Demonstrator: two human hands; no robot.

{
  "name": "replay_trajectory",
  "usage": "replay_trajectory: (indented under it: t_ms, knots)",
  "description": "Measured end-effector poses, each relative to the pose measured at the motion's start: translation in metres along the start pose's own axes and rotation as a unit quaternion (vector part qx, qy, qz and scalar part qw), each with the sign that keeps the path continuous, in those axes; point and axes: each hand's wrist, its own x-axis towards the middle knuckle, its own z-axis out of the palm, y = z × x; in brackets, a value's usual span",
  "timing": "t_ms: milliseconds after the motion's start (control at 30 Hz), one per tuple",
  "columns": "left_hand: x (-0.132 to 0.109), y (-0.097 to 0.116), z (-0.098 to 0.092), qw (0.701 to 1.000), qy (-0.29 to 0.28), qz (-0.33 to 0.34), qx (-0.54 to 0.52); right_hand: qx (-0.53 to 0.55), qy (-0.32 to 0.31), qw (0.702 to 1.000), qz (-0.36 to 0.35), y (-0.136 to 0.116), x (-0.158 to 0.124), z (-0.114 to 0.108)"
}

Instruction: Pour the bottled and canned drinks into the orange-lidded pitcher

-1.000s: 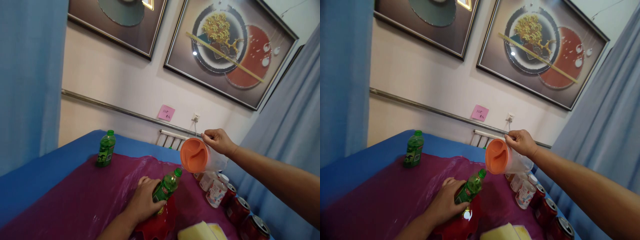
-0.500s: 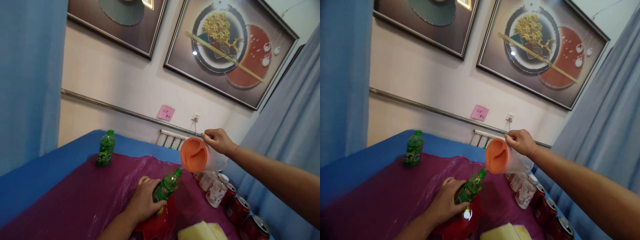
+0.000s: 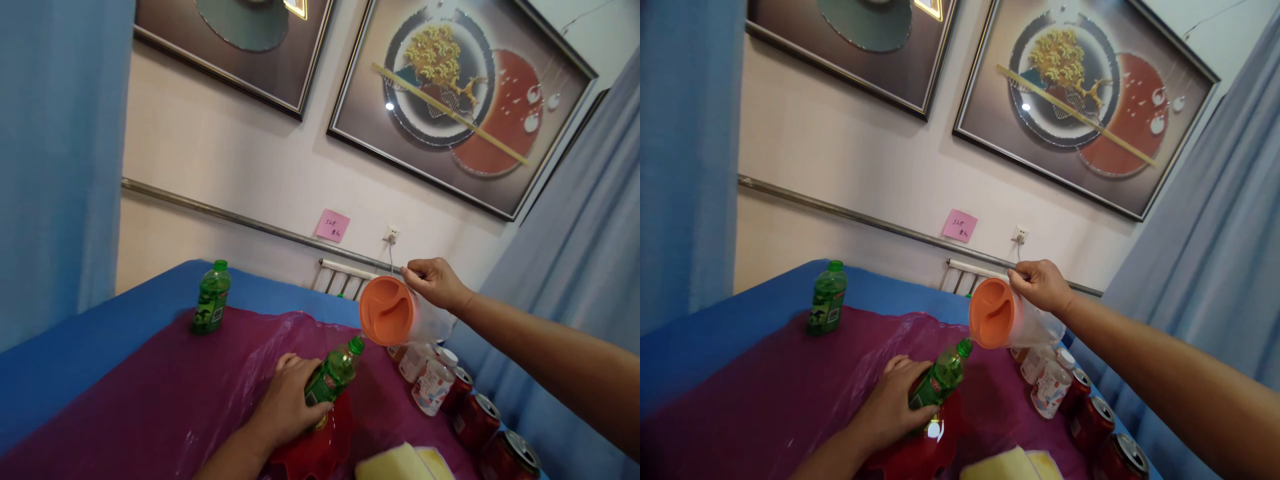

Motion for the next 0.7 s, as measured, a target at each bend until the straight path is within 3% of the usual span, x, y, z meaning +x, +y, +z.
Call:
replay_trajectory:
  t_ms: [700]
  knots:
    - [-0.0001, 0.0019, -0.0023, 1.0, -0.009, -0.005, 0.006, -0.001, -0.01, 1.0, -0.002, -0.0005, -0.002, -0.0023]
